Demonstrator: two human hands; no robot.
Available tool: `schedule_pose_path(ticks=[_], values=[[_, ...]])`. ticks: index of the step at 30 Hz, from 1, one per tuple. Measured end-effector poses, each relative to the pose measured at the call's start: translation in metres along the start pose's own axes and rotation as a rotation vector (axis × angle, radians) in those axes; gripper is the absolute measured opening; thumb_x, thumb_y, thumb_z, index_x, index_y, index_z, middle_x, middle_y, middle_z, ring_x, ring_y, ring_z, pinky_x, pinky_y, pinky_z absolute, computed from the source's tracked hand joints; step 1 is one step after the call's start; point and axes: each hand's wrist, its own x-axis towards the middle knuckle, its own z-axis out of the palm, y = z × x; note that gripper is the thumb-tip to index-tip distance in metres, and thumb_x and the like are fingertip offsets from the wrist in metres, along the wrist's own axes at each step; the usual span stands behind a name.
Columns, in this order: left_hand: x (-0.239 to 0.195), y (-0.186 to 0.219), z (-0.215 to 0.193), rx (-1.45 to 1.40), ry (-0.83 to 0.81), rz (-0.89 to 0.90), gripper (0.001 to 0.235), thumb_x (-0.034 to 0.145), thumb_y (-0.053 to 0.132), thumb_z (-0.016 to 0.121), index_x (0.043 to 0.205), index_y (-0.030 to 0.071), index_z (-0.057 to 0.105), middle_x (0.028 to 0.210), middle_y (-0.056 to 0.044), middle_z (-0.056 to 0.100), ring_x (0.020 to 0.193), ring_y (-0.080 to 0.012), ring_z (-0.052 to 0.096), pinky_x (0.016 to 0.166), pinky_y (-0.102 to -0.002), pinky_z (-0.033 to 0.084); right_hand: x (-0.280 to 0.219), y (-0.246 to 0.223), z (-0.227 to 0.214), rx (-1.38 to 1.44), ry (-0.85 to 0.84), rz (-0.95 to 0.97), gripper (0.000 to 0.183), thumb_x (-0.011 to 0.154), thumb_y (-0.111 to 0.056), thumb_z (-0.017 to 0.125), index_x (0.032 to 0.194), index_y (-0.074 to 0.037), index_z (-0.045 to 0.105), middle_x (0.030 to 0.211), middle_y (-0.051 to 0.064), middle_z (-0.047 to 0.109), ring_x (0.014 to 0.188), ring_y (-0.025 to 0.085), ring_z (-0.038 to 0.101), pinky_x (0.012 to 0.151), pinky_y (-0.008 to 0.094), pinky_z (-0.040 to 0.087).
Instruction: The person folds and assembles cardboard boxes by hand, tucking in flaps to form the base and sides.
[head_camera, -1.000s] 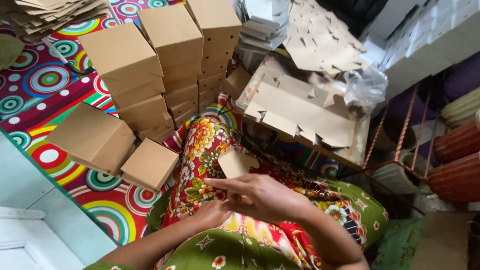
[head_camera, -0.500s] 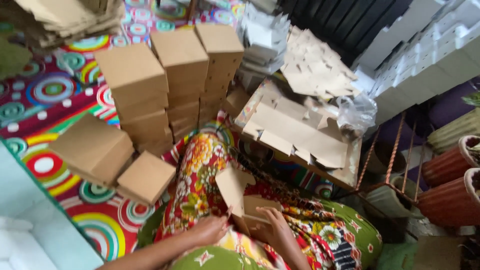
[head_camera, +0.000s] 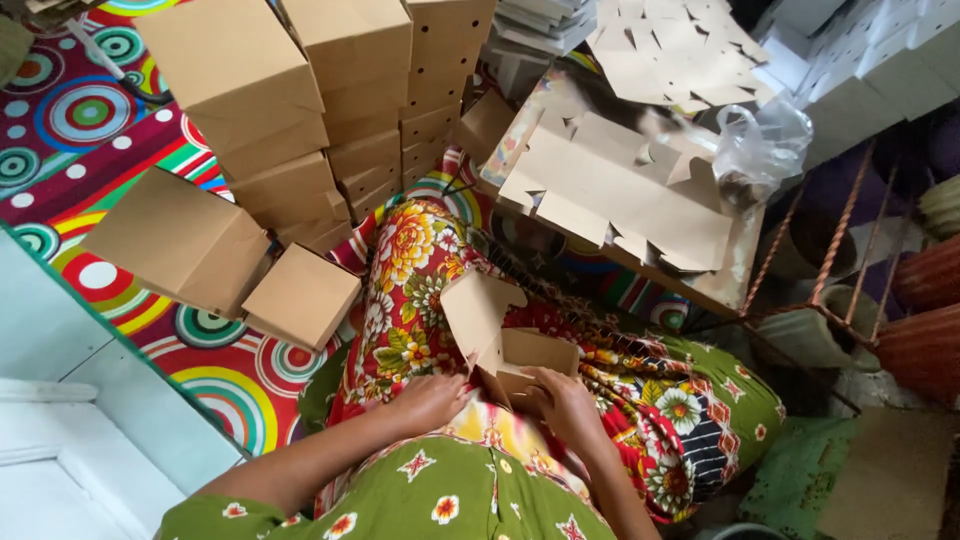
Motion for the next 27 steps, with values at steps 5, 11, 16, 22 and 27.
schedule_pose_path(ticks=[5,11,16,22,27], values=[[0.000,0.000,0.001,-0.010,0.000,-0.005,0.024,0.108,0.028,0.042,0.111,0.009,0.056,0.090,-0.004,0.059,0.076,-0.0166,0.055,0.070,-0.033,0.050,0.000,0.010,0.011,-0.088,-0.005,0.013,0.039,0.093,-0.020,0.067,0.132,-0.025,0.065,0.125,-0.003,0.074,0.106,0.016,0.071,0.095,0.037,0.048],[-0.001,0.000,-0.002,0.006,0.030,0.027,0.027,0.106,0.030,0.045,0.116,0.007,0.055,0.094,-0.009,0.062,0.081,-0.0238,0.061,0.073,-0.040,0.050,-0.003,0.008,0.007,-0.103,-0.045,0.005,0.038,0.094,-0.023,0.067,0.132,-0.028,0.064,0.128,-0.002,0.072,0.109,0.021,0.069,0.084,0.038,0.045],[-0.002,0.001,-0.004,0.016,0.023,0.019,0.025,0.106,0.030,0.045,0.112,0.008,0.055,0.090,-0.008,0.061,0.078,-0.0232,0.058,0.071,-0.039,0.048,-0.002,0.016,0.013,-0.130,-0.039,0.031,0.043,0.092,-0.021,0.070,0.134,-0.029,0.063,0.127,-0.003,0.073,0.106,0.018,0.071,0.090,0.037,0.048],[0.002,0.000,-0.001,0.022,0.012,0.020,0.023,0.107,0.028,0.045,0.111,0.008,0.055,0.084,-0.003,0.058,0.073,-0.0179,0.055,0.069,-0.034,0.050,-0.003,0.015,0.015,-0.146,-0.025,0.035,0.043,0.092,-0.022,0.069,0.134,-0.030,0.064,0.128,-0.004,0.072,0.110,0.018,0.069,0.090,0.037,0.047],[0.002,0.002,-0.003,0.029,0.011,0.026,0.026,0.107,0.030,0.045,0.115,0.007,0.054,0.083,-0.005,0.060,0.071,-0.0194,0.056,0.065,-0.035,0.050,-0.001,0.021,0.024,-0.162,-0.004,0.022,0.041,0.091,-0.022,0.071,0.131,-0.031,0.065,0.125,-0.007,0.074,0.110,0.016,0.070,0.091,0.036,0.048]])
